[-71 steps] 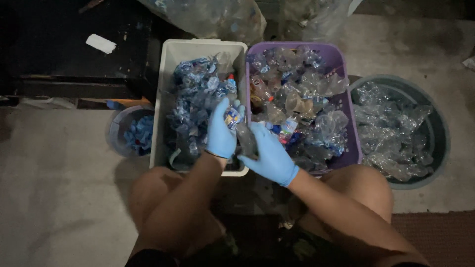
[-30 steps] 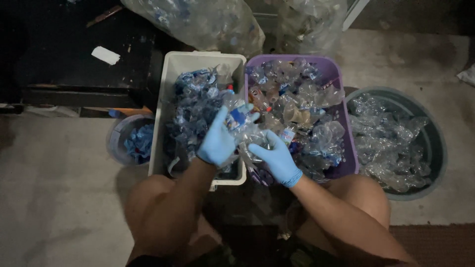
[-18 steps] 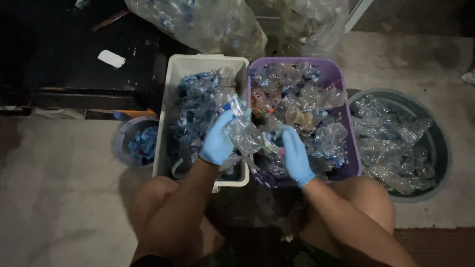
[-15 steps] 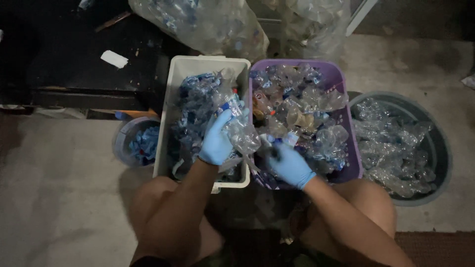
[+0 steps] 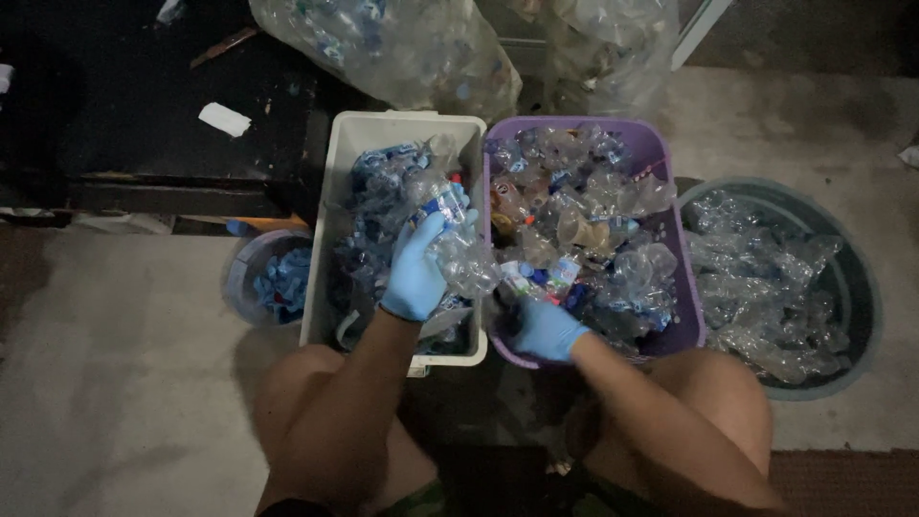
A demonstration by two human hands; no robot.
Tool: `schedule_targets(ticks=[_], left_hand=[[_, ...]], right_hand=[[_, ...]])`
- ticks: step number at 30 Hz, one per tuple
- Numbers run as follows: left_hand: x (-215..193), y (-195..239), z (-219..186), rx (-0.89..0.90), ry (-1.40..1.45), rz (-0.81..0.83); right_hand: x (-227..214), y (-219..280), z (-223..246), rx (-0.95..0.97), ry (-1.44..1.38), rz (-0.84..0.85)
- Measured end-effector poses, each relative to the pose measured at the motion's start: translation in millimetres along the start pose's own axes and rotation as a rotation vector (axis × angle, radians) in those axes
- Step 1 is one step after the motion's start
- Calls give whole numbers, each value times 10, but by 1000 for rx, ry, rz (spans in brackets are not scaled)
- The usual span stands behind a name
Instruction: The person sits on the floor and uses scissors to cut plastic bottles and containers. They pick up items from a purple basket, cut them into smaller pieces, and place the cut pieces into a white container.
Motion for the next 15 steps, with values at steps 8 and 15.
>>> schedule_targets(ticks=[8,15], left_hand=[[-60,-39,40,36,-80,-10],[-95,-141,140,134,-82,31]], right_hand=[[-1222,227,949,-205,-1290,-142],[-1025,372,1002,-283,-1276,98]])
Point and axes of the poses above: each hand's wrist, its own y-axis away from the middle knuckle, its own x-axis out of the palm, z = x × y, the point moved 4 cm from there along -y, towards the middle knuckle, and after that the axes turned 10 degrees about -y, right-handed, at the moved point
